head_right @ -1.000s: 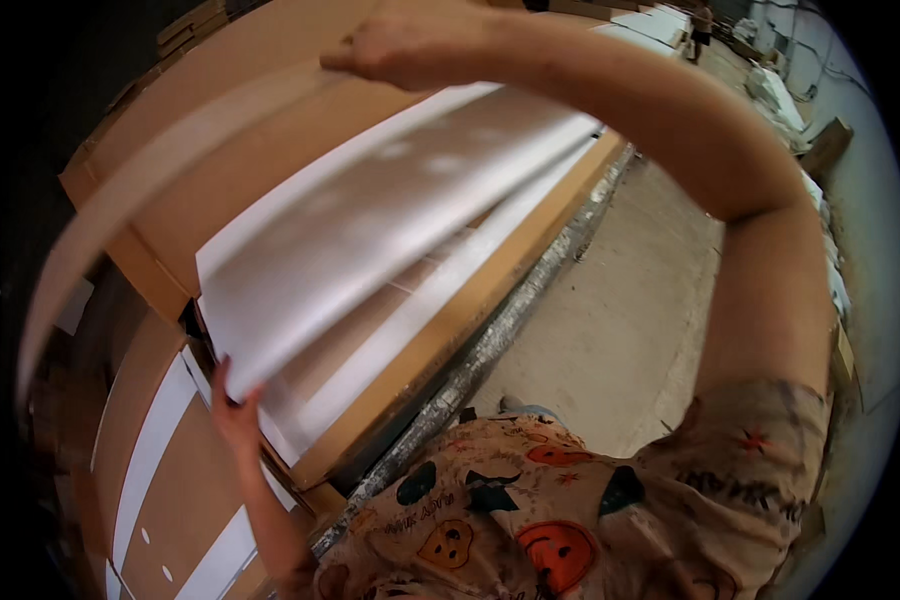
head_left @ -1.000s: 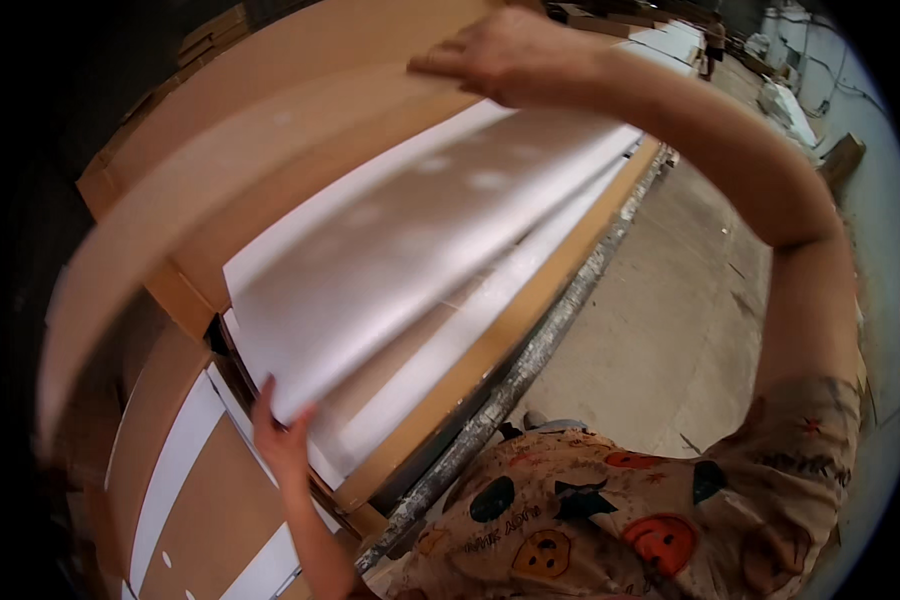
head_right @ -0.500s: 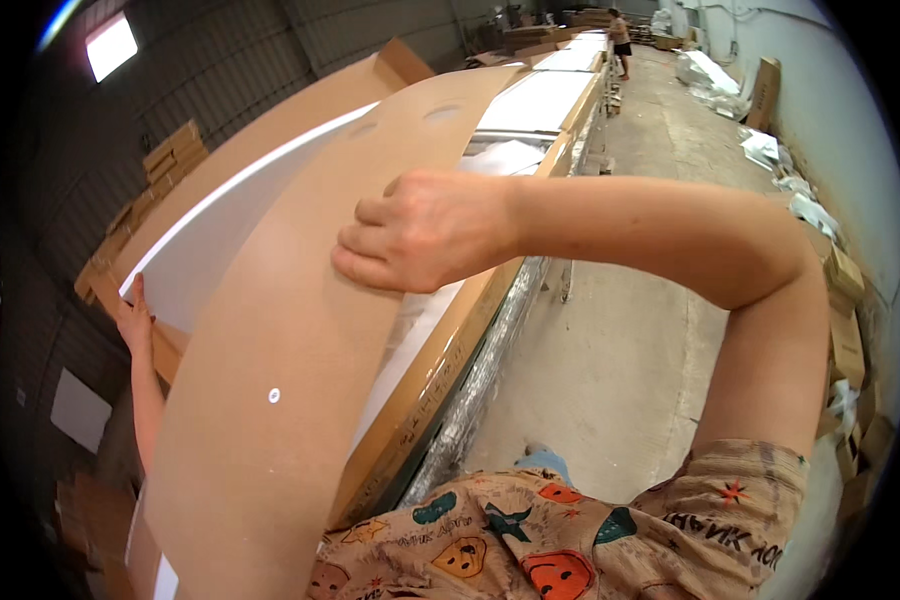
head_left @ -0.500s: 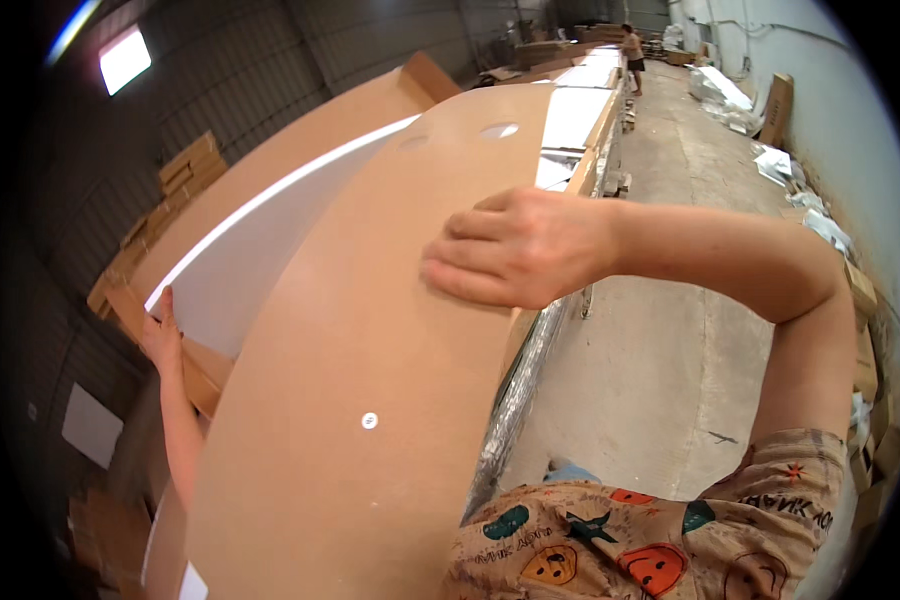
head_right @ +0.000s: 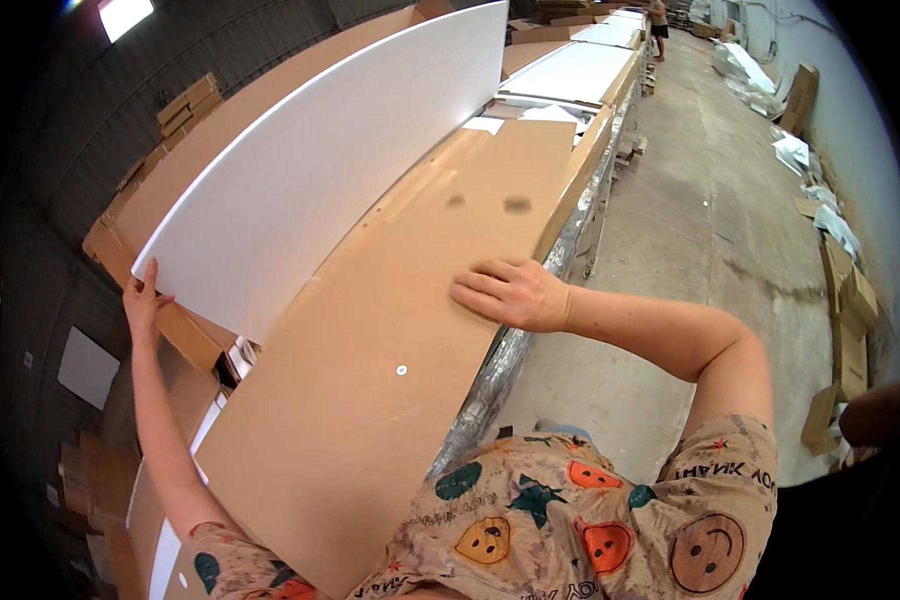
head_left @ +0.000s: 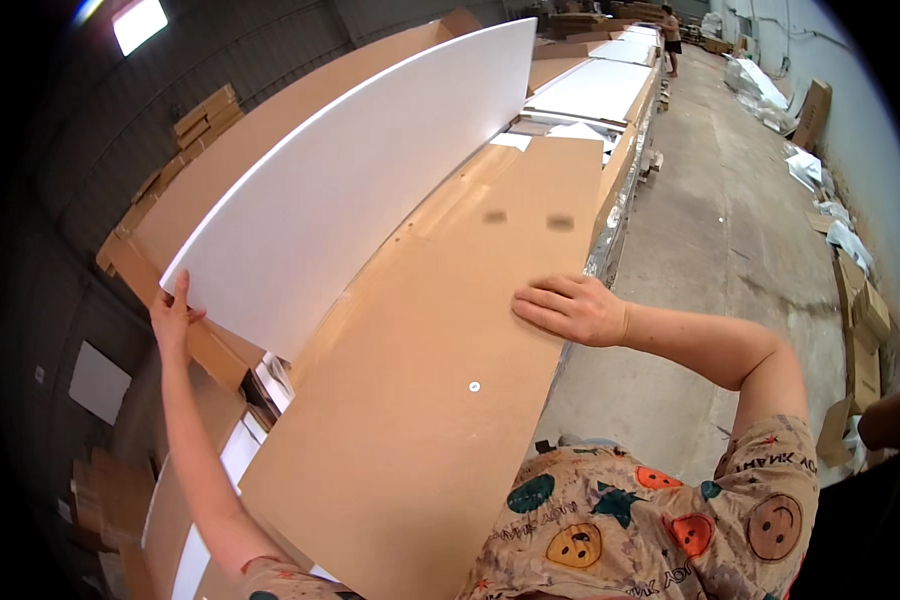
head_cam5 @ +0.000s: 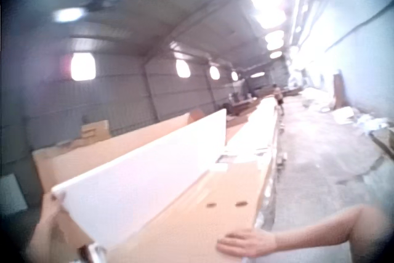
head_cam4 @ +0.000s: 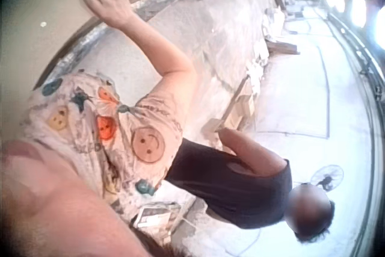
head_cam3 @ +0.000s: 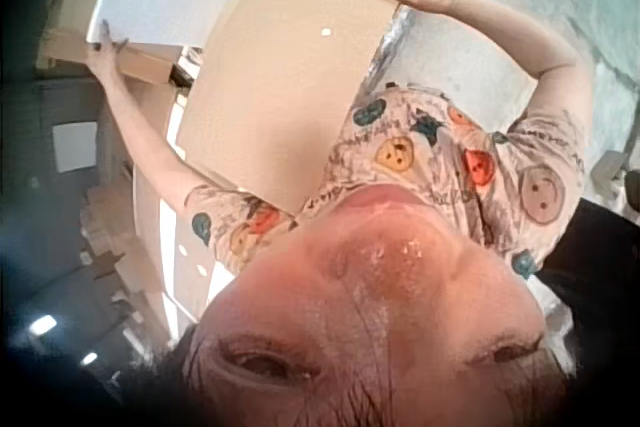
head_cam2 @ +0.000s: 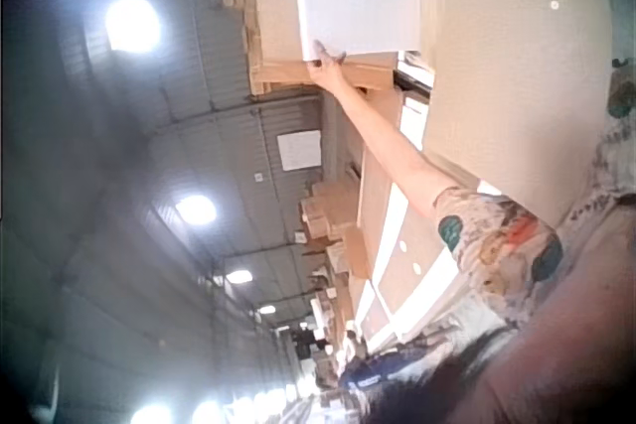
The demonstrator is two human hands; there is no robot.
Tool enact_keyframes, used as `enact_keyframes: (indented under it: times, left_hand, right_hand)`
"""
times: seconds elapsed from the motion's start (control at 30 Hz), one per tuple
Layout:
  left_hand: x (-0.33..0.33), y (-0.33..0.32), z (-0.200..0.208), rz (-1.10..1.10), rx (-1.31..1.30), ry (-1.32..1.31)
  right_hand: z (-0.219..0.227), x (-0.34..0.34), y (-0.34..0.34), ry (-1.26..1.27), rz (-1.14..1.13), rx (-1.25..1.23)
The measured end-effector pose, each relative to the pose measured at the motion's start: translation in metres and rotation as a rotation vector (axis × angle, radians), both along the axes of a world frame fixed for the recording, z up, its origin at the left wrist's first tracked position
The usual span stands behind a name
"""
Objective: The person applies small white labels to the surface of large, flat cardboard panels. They smooth the labels down with their fingers and then move the panels along a workbench to repeat the process on the next item.
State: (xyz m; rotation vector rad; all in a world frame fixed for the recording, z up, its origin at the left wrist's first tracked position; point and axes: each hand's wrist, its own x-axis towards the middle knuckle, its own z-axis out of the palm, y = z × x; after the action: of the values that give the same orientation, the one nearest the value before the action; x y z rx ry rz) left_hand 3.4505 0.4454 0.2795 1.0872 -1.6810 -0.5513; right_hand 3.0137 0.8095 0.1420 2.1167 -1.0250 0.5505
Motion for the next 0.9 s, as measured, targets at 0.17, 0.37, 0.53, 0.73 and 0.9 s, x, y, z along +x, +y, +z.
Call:
enact_keyframes:
  times: [0.17, 0.37, 0.53, 0.73, 0.9]
  left_hand:
    - [-0.009, 0.032, 0.016, -0.098, 0.105, -0.074]
    - [0.002, 0.041, 0.014, 0.024, 0.089, -0.085]
    - [-0.001, 0.065, -0.012, 0.104, 0.067, -0.1]
    - [-0.03, 0.149, 0.001, 0.086, 0.282, -0.267]
    - [-0.013, 0.19, -0.083, 0.057, -0.222, -0.366]
  right_hand:
    - [-0.03, 0.01, -0.032, 0.113, -0.001, 0.154]
    - [-0.013, 0.011, -0.135, 0.224, -0.125, 0.139]
    - [-0.072, -0.014, -0.172, 0.179, -0.274, 0.302]
    - [-0.078, -0.012, -0.168, -0.2, -0.345, 0.868]
    - [-0.027, -0.039, -0.164, -0.228, -0.162, 1.269]
